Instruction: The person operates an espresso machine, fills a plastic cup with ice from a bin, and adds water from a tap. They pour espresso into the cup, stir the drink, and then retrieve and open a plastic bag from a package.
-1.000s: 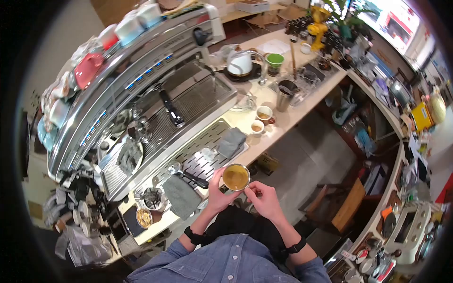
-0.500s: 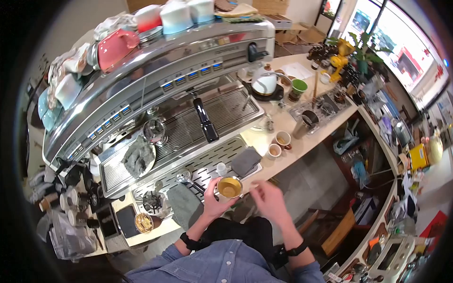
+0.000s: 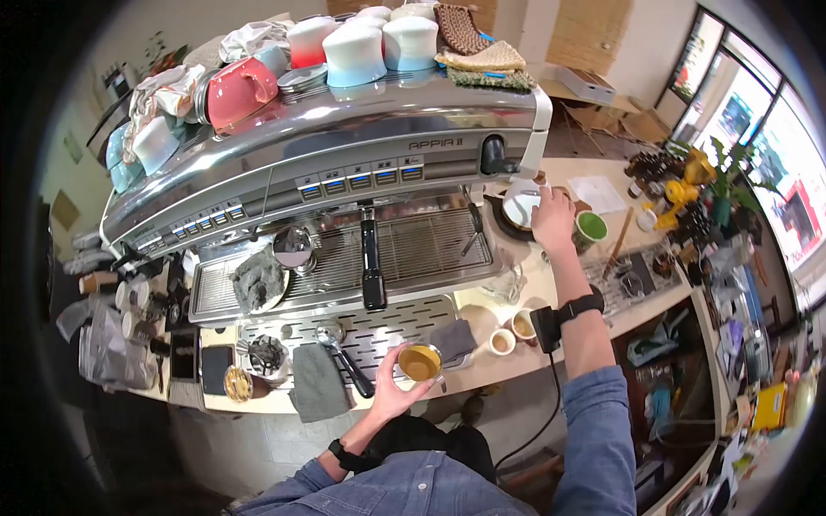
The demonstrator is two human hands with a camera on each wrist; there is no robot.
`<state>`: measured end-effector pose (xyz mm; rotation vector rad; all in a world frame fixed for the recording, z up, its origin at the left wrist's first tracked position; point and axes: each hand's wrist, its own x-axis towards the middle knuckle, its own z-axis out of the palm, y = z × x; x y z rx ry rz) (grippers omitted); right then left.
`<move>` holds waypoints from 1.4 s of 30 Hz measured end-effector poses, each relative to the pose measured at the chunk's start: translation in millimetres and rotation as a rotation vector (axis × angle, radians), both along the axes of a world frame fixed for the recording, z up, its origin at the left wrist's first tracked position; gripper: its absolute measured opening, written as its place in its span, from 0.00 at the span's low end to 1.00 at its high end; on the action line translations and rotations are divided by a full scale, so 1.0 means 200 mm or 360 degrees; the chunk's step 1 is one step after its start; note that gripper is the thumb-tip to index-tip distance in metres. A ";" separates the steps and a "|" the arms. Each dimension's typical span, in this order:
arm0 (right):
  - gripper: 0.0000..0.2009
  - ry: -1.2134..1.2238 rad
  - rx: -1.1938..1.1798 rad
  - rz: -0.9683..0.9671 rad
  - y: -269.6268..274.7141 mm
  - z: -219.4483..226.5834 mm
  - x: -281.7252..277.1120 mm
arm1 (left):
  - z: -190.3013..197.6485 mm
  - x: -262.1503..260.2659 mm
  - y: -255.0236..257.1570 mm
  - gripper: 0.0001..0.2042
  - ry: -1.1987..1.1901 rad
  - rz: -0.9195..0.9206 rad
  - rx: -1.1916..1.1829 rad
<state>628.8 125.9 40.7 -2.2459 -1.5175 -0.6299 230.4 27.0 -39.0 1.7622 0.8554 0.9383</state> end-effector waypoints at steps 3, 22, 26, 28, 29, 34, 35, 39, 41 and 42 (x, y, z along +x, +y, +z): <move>0.22 -0.0047 -0.0196 -0.0029 0.16 -0.15 0.14 | 0.01 0.15 -0.05 0.35 -0.0001 0.0133 -0.0012; 0.09 0.0442 -0.0492 0.1057 -0.16 -0.01 0.33 | 0.12 0.67 -0.07 0.34 0.0020 0.0293 0.0141; 0.09 0.0338 -0.0548 0.1020 -0.17 -0.02 0.31 | 0.09 0.76 -0.03 0.33 0.0003 0.0277 0.0106; 0.09 0.0263 -0.0465 0.1005 -0.18 0.00 0.27 | 0.10 0.80 -0.01 0.32 -0.0016 0.0268 0.0173; 0.09 0.0223 -0.0424 0.0987 -0.19 0.02 0.25 | 0.11 0.82 0.00 0.32 -0.0005 0.0253 0.0189; 0.15 0.0047 -0.0546 0.0978 -0.25 0.11 0.25 | 0.08 0.93 0.10 0.33 0.0100 0.0128 0.0142; 0.17 0.0026 -0.0541 0.0976 -0.26 0.11 0.25 | 0.07 0.96 0.12 0.34 0.0086 0.0131 0.0125; 0.20 -0.0072 -0.0434 0.1044 -0.29 0.17 0.30 | 0.06 1.06 0.16 0.33 0.0041 0.0179 0.0118; 0.17 -0.0064 -0.0481 0.1033 -0.31 0.23 0.33 | 0.04 1.11 0.17 0.33 -0.0004 0.0207 0.0120; 0.16 -0.0063 -0.0507 0.1030 -0.32 0.25 0.35 | 0.04 1.13 0.17 0.33 0.0003 0.0212 0.0090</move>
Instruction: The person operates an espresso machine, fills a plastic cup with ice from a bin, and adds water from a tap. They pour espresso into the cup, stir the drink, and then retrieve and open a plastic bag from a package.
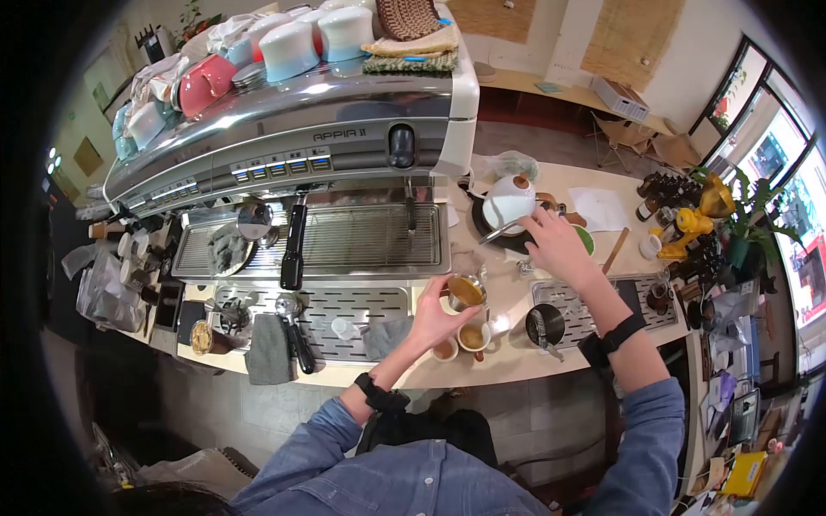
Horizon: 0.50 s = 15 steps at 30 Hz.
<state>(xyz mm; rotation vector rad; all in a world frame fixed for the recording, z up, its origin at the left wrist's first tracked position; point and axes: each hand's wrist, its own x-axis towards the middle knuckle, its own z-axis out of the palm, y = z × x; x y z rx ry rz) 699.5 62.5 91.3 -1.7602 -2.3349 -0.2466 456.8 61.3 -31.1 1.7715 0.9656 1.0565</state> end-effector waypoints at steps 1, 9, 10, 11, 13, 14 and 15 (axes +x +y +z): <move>0.15 -0.0037 -0.0050 0.0054 0.00 0.00 0.04 | 0.00 0.02 0.00 0.33 0.0004 0.0006 -0.0033; 0.11 -0.0487 -0.0766 0.0310 0.08 -0.23 0.26 | -0.01 0.22 0.00 0.33 -0.0128 0.0321 -0.0027; 0.11 -0.0580 -0.0850 0.0287 0.11 -0.27 0.27 | -0.01 0.24 0.00 0.33 -0.0158 0.0362 -0.0036; 0.11 -0.0576 -0.0845 0.0319 0.13 -0.31 0.29 | 0.00 0.26 0.01 0.33 -0.0189 0.0407 -0.0043; 0.10 -0.0562 -0.0841 0.0397 0.16 -0.36 0.30 | 0.01 0.29 0.02 0.32 -0.0127 0.0483 -0.0075; 0.10 -0.0604 -0.0839 0.0403 0.18 -0.40 0.30 | 0.02 0.31 0.02 0.32 -0.0092 0.0527 -0.0093; 0.10 -0.0643 -0.0839 0.0410 0.19 -0.44 0.32 | 0.04 0.31 0.02 0.32 -0.0017 0.0553 -0.0058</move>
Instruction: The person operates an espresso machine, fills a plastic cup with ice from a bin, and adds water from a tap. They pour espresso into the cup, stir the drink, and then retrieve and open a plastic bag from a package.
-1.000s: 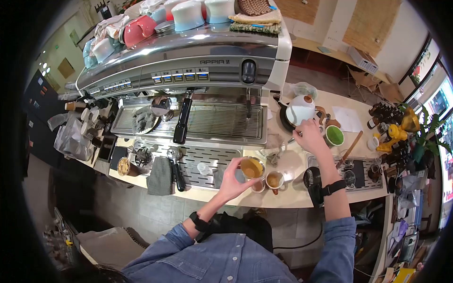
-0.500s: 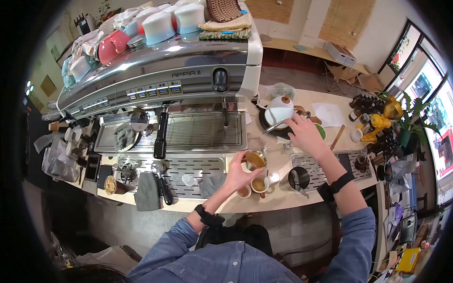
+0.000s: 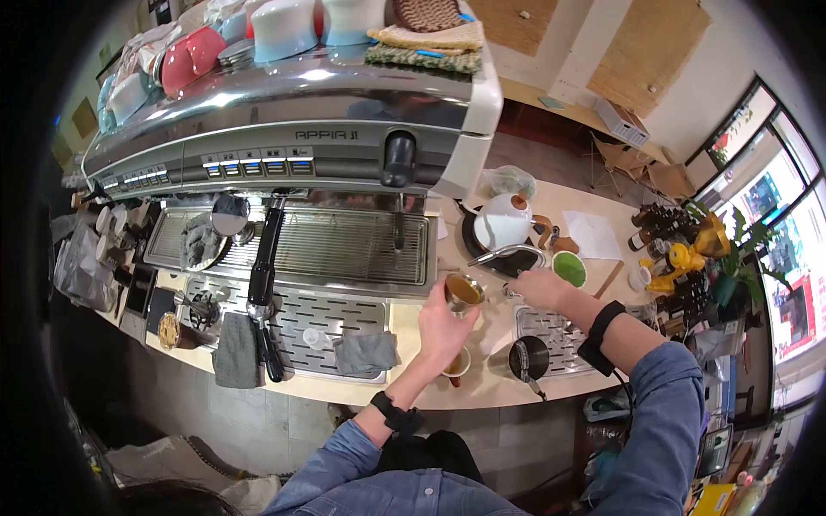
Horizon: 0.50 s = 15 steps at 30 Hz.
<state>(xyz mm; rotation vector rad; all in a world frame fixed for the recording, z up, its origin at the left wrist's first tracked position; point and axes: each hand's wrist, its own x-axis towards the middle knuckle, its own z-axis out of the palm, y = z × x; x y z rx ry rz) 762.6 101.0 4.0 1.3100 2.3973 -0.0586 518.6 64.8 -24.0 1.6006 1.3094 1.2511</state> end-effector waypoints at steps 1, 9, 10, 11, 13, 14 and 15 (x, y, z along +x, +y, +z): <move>0.10 -0.0034 0.0001 0.0018 0.01 -0.04 0.01 | 0.02 0.00 0.00 0.31 0.0082 0.0024 0.0019; 0.10 -0.0255 -0.0101 0.0117 0.13 -0.16 -0.02 | 0.02 0.05 -0.02 0.34 0.0497 0.0239 0.0191; 0.09 -0.0250 -0.0110 0.0149 0.14 -0.18 0.00 | 0.02 0.05 -0.02 0.33 0.0517 0.0265 0.0161; 0.09 -0.0251 -0.0087 0.0177 0.14 -0.20 0.01 | 0.01 0.05 0.00 0.34 0.0523 0.0302 0.0235; 0.08 -0.0251 -0.0035 0.0236 0.13 -0.21 0.00 | 0.00 0.05 0.04 0.34 0.0535 0.0379 0.0388; 0.08 -0.0269 -0.0044 0.0227 0.13 -0.21 -0.01 | -0.01 0.05 0.06 0.34 0.0521 0.0378 0.0405; 0.08 -0.0287 -0.0052 0.0217 0.13 -0.20 -0.02 | -0.02 0.05 0.08 0.34 0.0506 0.0377 0.0423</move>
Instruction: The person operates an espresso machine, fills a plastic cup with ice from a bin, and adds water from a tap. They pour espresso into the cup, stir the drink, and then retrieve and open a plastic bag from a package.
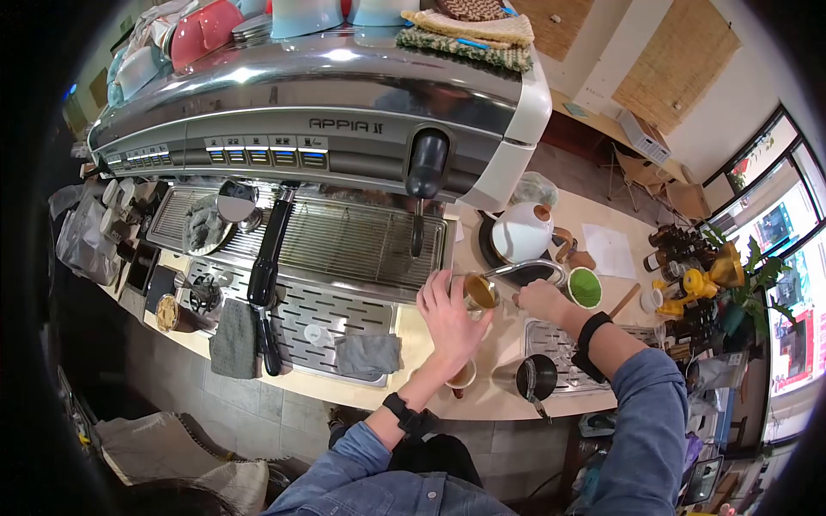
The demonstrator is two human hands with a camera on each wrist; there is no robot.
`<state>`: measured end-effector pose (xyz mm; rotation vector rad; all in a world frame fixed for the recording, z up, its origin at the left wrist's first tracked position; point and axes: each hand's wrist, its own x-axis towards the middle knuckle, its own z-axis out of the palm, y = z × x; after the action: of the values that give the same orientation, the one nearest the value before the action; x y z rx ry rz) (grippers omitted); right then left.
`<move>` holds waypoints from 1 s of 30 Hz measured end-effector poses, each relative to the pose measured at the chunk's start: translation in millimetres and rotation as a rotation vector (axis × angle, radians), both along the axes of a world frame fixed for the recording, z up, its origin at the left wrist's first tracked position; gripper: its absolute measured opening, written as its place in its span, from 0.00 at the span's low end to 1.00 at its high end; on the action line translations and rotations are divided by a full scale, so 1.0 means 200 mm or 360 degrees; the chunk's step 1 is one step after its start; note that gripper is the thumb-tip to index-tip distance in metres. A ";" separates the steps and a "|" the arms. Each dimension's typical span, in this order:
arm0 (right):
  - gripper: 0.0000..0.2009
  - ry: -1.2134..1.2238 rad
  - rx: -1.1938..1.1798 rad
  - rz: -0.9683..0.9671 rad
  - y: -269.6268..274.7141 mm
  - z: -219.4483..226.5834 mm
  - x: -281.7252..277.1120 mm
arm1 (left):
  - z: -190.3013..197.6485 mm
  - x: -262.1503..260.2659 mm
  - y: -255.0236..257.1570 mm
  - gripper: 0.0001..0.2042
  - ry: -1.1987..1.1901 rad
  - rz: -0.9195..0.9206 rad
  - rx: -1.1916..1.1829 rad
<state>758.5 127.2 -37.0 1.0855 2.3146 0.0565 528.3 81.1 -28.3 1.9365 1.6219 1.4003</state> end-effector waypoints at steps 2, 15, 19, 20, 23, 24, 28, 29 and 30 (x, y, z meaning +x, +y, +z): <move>0.08 -0.0016 -0.0015 -0.0009 0.01 -0.02 0.00 | -0.03 0.00 0.03 0.34 -0.0038 -0.0027 0.0019; 0.06 0.0645 0.0075 -0.0032 0.03 -0.18 0.12 | -0.08 -0.01 0.05 0.35 -0.0240 -0.0150 -0.0009; 0.07 0.0774 0.0064 -0.0234 0.02 -0.22 0.14 | -0.07 -0.01 0.05 0.35 -0.0276 -0.0160 -0.0015; 0.07 0.0758 0.0066 -0.0257 0.02 -0.24 0.16 | -0.06 -0.02 0.05 0.35 -0.0280 -0.0168 -0.0014; 0.07 0.0680 0.0057 -0.0194 0.03 -0.23 0.15 | -0.06 -0.02 0.05 0.35 -0.0290 -0.0193 -0.0019; 0.08 0.0722 0.0045 -0.0202 0.03 -0.20 0.13 | -0.06 -0.02 0.05 0.35 -0.0295 -0.0201 -0.0028; 0.09 0.0938 0.0088 -0.0495 0.02 -0.19 0.09 | -0.07 -0.02 0.05 0.35 -0.0308 -0.0219 -0.0031; 0.09 0.0958 0.0030 -0.0499 0.02 -0.19 0.09 | -0.07 -0.03 0.05 0.35 -0.0306 -0.0218 -0.0029; 0.09 0.0979 -0.0028 -0.0503 0.03 -0.17 0.08 | -0.06 -0.03 0.05 0.35 -0.0304 -0.0216 -0.0025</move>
<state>775.1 132.6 -70.5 1.6183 2.6102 -0.4806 522.4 91.0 -40.8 1.8050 1.3852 1.4632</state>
